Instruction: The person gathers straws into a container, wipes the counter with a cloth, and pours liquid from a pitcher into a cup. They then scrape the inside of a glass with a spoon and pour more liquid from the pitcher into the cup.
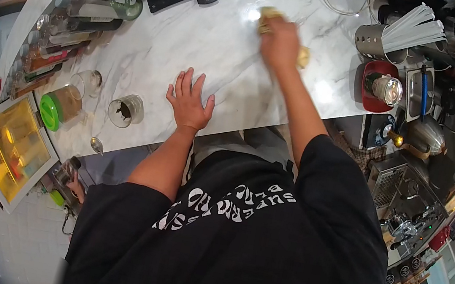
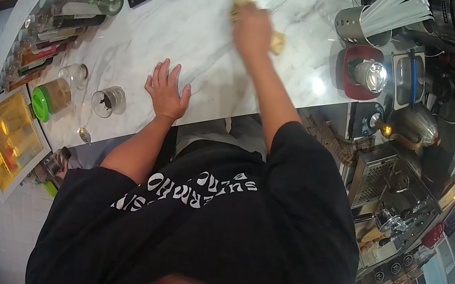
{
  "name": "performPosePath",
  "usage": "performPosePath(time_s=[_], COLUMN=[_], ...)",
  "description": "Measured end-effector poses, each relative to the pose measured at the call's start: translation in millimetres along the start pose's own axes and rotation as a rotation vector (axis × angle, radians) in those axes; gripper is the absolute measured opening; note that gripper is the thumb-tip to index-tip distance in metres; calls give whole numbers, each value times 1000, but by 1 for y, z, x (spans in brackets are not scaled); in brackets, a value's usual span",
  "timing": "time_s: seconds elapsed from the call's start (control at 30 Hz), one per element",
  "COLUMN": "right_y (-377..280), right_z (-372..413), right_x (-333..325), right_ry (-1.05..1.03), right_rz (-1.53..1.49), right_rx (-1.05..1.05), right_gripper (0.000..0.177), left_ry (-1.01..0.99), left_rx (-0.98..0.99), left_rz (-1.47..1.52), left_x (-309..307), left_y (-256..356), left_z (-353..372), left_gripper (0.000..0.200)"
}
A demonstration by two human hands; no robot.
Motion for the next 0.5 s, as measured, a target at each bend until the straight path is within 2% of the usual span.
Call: performPosePath(time_s=[0.03,0.17,0.23,0.3,0.37,0.47,0.5], right_y=[-21,-29,6,40,60,47,35], right_z=[7,-1,-22,-48,-69,-76,-68], right_x=[5,-5,-10,-19,-34,-28,-16], right_ry=[-64,-128,-39,134,222,238,228], right_rz=[-70,-169,-18,48,29,88,30], right_rx=[-94,-168,-91,65,169,205,141], right_gripper=[34,35,38,28,31,32,33], left_ry=[0,-4,-7,-31,-29,-25,-33], left_rx=[4,9,-8,-12,-14,-11,-11], left_rz=[-2,-7,-14,8,4,0,-13], left_x=[0,1,2,0,1,2,2], left_y=[0,1,-1,-1,-3,-2,-2], left_z=[0,0,-1,0,2,0,0], left_gripper=[67,65,65,66,66,66,66])
Point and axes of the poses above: each hand's wrist, its own z-axis away from the middle knuckle, its own x-axis out of the palm, y = z × x, the point moved 4 cm from there along -z, towards the middle knuckle, and after that the axes turned 5 degrees about z, right-handed, at the moved point
